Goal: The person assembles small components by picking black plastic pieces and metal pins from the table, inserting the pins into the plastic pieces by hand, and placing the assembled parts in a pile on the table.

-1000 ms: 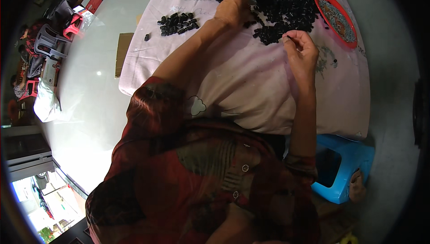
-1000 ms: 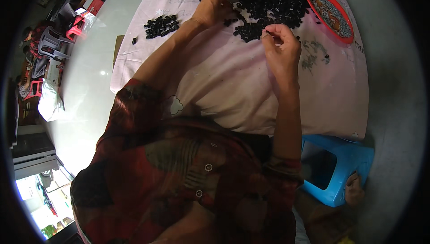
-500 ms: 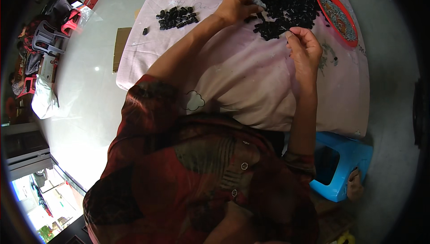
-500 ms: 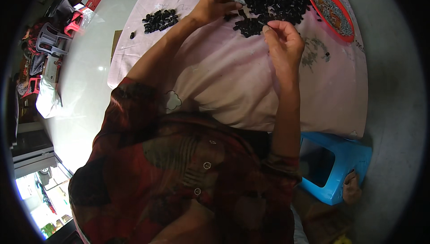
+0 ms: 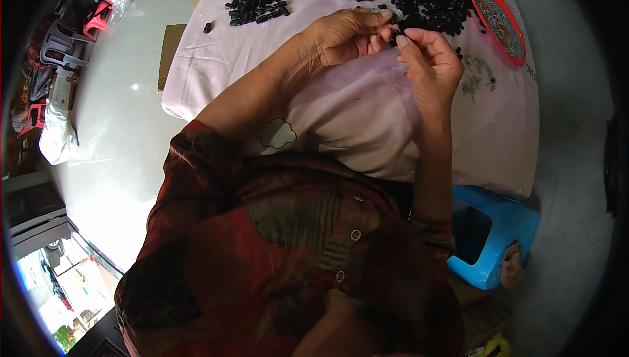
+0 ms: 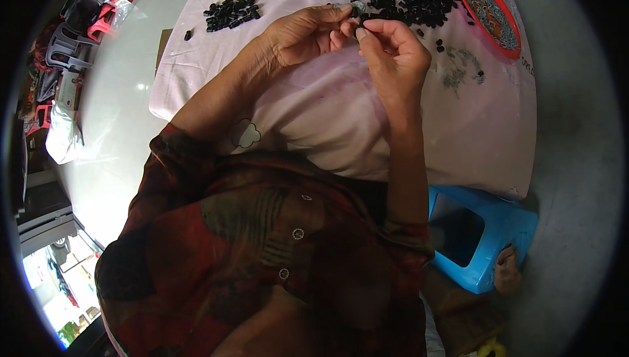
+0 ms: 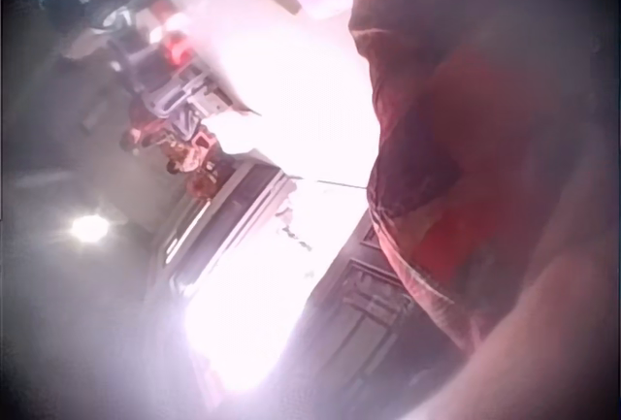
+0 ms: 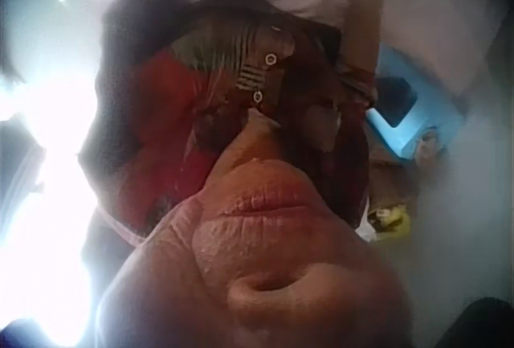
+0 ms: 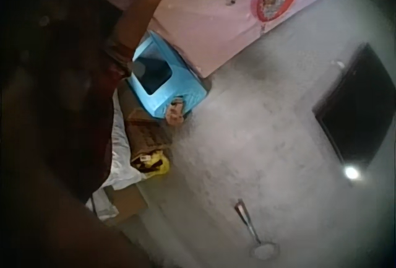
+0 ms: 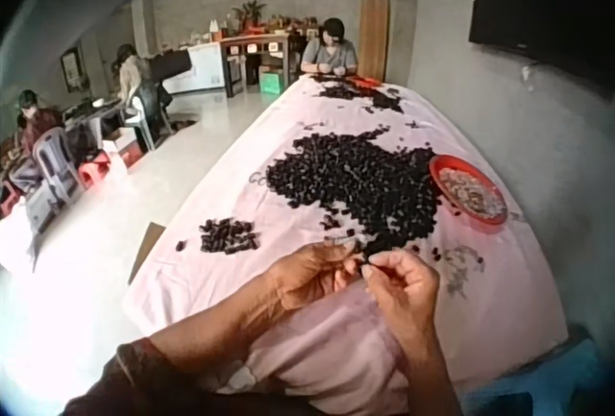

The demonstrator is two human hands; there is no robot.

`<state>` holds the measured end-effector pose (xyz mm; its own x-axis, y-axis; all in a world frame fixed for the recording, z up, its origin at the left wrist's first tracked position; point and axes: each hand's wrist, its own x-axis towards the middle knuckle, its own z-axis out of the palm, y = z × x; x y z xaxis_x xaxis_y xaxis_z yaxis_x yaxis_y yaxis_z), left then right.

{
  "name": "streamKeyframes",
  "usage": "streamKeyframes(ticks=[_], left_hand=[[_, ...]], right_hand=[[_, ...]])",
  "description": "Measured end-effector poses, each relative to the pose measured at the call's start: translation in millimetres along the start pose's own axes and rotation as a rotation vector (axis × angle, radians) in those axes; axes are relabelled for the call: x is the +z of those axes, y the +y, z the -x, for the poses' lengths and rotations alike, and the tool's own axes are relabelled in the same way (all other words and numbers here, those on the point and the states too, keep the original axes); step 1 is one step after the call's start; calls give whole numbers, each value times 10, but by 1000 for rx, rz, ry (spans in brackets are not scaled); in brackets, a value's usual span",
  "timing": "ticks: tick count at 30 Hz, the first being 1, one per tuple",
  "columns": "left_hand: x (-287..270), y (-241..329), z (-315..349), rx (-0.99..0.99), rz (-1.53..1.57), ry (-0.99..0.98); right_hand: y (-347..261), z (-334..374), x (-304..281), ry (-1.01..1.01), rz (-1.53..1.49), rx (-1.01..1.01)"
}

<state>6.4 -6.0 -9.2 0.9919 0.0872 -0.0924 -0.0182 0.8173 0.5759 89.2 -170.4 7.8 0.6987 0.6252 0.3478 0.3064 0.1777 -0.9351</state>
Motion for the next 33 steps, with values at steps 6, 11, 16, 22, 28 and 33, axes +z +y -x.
streamKeyframes(ticks=[6, 11, 16, 22, 28, 33], left_hand=[[156, -14, 116, 137, -342, 110], [51, 80, 134, 156, -397, -16], [49, 99, 148, 112, -436, -39], [44, 96, 154, 125, -546, 51], [10, 173, 178, 177, -631, 2], [47, 181, 176, 252, -748, -102]], right_hand=[[28, -24, -12, 86, 16, -167], [-60, -3, -18, 73, -44, -56], [-93, 14, -1, 27, 0, -95], [-119, 53, 9, -52, -41, -47], [-166, 65, -26, -143, -108, 135], [-165, 51, -56, -220, -192, 236]])
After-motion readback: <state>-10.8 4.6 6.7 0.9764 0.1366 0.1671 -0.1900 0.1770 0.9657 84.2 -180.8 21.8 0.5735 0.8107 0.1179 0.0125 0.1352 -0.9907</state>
